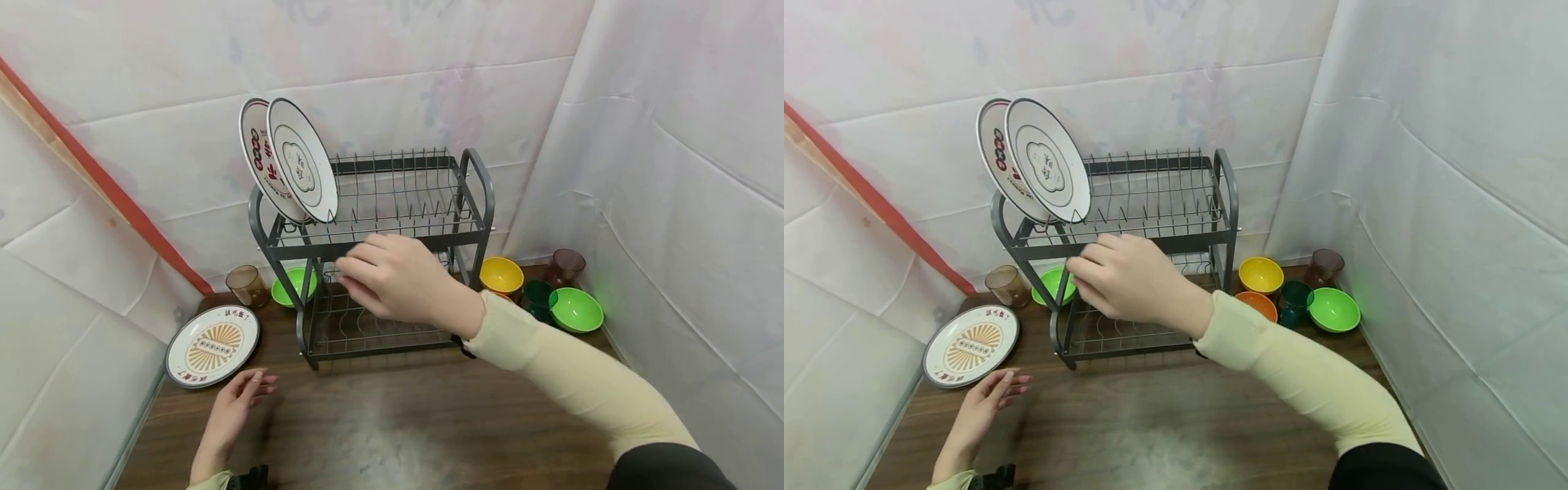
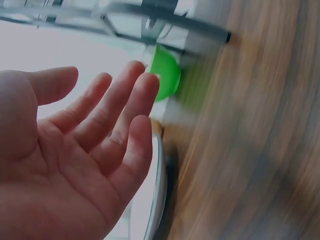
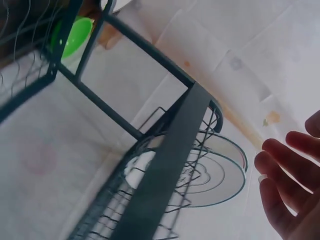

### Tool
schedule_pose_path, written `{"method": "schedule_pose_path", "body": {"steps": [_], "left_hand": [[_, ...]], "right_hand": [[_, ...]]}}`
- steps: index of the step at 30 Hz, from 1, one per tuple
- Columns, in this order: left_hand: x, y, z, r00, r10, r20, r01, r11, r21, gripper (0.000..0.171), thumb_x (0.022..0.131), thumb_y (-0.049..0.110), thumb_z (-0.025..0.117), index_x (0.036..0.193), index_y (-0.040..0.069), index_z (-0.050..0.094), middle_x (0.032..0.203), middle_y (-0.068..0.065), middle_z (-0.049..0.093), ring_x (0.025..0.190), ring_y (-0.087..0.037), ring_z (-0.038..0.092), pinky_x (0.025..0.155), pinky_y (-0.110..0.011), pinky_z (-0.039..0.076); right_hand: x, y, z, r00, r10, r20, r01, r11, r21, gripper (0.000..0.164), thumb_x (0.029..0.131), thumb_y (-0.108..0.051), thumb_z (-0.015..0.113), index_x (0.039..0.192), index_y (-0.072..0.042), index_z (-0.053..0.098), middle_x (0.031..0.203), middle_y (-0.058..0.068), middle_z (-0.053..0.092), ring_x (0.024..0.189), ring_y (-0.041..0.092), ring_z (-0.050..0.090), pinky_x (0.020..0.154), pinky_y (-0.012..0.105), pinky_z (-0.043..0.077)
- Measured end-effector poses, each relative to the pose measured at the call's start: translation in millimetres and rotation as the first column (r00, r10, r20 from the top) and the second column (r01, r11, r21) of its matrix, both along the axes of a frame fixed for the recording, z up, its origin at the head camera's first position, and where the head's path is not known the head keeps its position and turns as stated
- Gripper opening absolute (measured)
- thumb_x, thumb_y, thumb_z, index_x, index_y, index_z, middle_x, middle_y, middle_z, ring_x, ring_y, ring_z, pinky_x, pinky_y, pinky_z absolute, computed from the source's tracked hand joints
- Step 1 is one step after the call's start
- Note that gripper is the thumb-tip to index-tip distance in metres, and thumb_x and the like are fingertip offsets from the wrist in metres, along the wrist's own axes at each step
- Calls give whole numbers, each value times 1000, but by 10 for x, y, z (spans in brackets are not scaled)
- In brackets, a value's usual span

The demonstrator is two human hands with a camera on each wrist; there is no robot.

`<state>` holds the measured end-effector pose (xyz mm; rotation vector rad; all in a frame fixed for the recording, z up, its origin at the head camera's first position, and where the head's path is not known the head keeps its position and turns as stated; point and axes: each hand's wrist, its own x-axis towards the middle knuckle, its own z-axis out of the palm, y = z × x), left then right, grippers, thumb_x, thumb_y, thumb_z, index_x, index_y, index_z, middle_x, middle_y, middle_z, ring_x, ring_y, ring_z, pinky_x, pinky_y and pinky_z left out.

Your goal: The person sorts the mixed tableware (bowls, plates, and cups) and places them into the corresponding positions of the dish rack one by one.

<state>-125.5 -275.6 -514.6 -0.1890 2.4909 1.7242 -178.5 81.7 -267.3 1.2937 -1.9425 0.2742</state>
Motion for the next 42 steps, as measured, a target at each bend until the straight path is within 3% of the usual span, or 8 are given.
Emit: {"method": "schedule_pose_path", "body": {"steps": [6,11,16,19,24,28,33,42], "left_hand": [[19,-234,-48,995,75,67,-73,996,-43,55,106,43,42,137,-3,47,119,-8,70,99,-6,66,82,-28,50],[35,-380,-134,982,162,100,-165,986,27,55,106,42,44,138,-4,45,105,11,73,94,-2,66,79,-24,50],[78,-508,-208,960,234,156,-258,953,160,52,105,39,48,137,-1,44,99,19,71,91,-1,67,77,-23,51],[71,-584,-224,935,277,223,-318,932,175,55,105,41,46,142,1,40,97,22,71,90,1,66,78,-23,51],[6,-686,-249,912,287,291,-352,914,201,61,107,41,40,151,0,28,94,23,69,90,3,66,80,-23,52],[-45,-771,-262,910,271,314,-352,905,238,66,108,39,35,154,-4,16,93,22,68,91,3,66,83,-23,52],[-132,-859,-248,903,257,343,-363,885,292,71,108,42,31,155,-5,5,93,19,68,91,2,66,85,-24,53],[-263,-960,-301,861,306,407,-448,835,319,71,108,41,31,156,-1,0,89,8,71,88,-4,69,85,-29,55]], "right_hand": [[159,310,-329,994,-32,105,45,991,-128,22,97,-22,57,101,-10,75,93,0,73,79,16,63,69,28,53],[288,645,-702,958,-123,260,192,946,-260,24,99,-24,56,99,-10,75,90,-1,72,79,15,65,68,31,54],[403,930,-1126,887,-229,402,362,884,-296,13,92,-17,66,98,-9,75,90,0,73,80,15,66,70,34,57],[454,1064,-1340,840,-284,463,452,839,-304,10,90,-14,70,97,-9,75,92,2,73,82,17,68,74,37,57],[524,1249,-1626,774,-308,553,550,760,-346,8,89,-10,73,97,-9,75,93,6,74,80,19,68,72,41,58],[583,1370,-1821,739,-292,607,597,701,-390,7,88,-5,74,95,-6,75,88,5,73,70,13,63,64,30,57],[679,1475,-2022,657,-296,693,683,622,-382,5,91,-5,72,95,-4,75,87,2,73,70,13,62,65,12,50],[819,1524,-2332,523,-280,805,770,561,-306,10,98,-12,65,98,-9,75,88,-1,74,75,14,66,67,25,56]]}}
